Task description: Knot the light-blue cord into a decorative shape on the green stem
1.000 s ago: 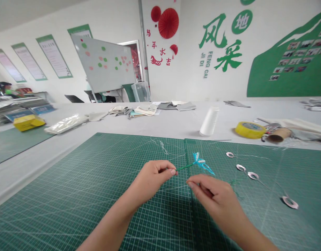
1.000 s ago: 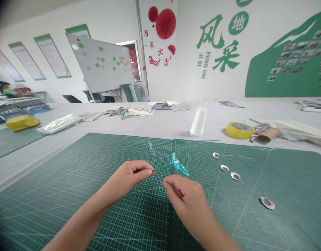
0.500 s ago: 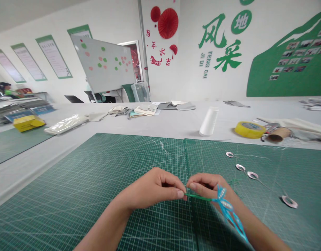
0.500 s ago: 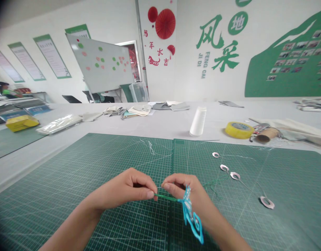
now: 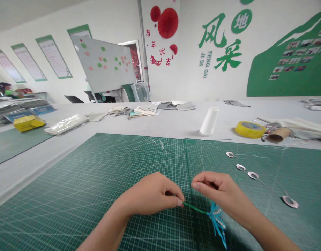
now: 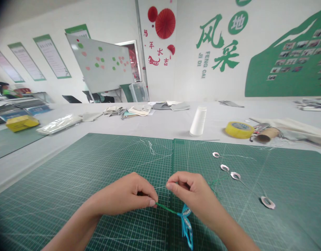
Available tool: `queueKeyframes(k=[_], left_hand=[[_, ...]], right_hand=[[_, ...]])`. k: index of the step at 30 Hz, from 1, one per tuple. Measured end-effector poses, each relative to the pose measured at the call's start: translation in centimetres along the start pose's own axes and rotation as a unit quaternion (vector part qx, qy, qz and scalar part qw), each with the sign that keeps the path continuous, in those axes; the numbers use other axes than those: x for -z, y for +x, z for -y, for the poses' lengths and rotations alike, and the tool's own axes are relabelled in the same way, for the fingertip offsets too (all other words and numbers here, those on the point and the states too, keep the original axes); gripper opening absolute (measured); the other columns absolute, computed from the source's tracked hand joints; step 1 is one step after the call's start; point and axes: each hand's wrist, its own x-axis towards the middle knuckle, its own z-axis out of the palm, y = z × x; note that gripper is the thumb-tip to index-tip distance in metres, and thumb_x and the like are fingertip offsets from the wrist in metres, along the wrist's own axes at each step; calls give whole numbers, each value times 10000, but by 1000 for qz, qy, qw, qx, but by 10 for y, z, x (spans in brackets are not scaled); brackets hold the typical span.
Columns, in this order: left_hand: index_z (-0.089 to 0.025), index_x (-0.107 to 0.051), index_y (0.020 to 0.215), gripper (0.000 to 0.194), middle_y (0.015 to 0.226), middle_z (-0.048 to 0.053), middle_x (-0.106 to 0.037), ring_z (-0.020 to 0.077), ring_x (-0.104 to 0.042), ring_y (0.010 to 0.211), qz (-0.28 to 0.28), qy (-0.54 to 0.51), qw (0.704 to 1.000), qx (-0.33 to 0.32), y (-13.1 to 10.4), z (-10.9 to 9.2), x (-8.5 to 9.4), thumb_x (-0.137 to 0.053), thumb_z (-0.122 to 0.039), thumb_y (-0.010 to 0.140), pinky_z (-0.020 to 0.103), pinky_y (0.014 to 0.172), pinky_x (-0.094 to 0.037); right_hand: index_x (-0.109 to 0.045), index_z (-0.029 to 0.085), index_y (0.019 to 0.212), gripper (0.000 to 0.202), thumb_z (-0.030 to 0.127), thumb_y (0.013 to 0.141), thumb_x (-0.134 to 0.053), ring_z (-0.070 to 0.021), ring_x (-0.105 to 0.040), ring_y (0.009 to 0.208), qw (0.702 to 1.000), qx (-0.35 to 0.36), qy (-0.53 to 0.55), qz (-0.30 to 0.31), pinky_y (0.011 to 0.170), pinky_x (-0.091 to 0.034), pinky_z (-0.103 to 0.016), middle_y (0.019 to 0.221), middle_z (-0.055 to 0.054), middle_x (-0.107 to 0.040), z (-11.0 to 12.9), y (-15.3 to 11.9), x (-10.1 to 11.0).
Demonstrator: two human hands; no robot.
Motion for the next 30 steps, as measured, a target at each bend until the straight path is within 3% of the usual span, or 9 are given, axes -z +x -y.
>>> queueKeyframes(k=[4, 9, 14, 22, 30], left_hand=[[-206, -715, 797, 198, 625, -37, -585, 105, -486, 581, -41, 21, 999, 19, 0, 1, 0, -529, -255, 843, 211, 556, -321], [-199, -681, 735, 242, 627, -29, -581, 119, -478, 595, -110, 30, 992, 44, 2, 2, 0, -495, -286, 864, 232, 551, -295], [-195, -659, 769, 247, 649, -25, -570, 125, -471, 611, -177, 16, 981, 75, 6, 6, 0, -473, -314, 881, 238, 558, -292], [-194, -657, 791, 244, 630, -27, -557, 128, -468, 604, -217, -2, 973, 84, 9, 7, -1, -475, -329, 882, 243, 577, -311], [-195, -659, 802, 236, 621, -29, -545, 127, -465, 600, -237, -15, 968, 78, 10, 6, -2, -479, -323, 886, 244, 574, -316]], right_hand=[[-667, 208, 744, 243, 354, 878, -527, -133, -403, 510, 994, 43, -88, -42, 494, -309, -256, 537, 40, -445, 10, -4, 0], [-664, 213, 820, 190, 276, 912, -510, -138, -530, 556, 968, 144, -174, -110, 544, -382, -266, 638, 7, -597, 15, -11, -3], [-651, 199, 841, 179, 231, 922, -495, -141, -584, 579, 952, 199, -201, -116, 565, -411, -272, 671, -5, -642, 11, -13, -13], [-652, 205, 853, 194, 229, 927, -474, -150, -607, 626, 967, 154, -189, -76, 596, -416, -280, 710, -1, -661, 5, -13, -22], [-662, 218, 828, 194, 240, 905, -485, -141, -547, 558, 973, 118, -176, -91, 556, -399, -255, 649, 16, -621, 4, -9, -25]])
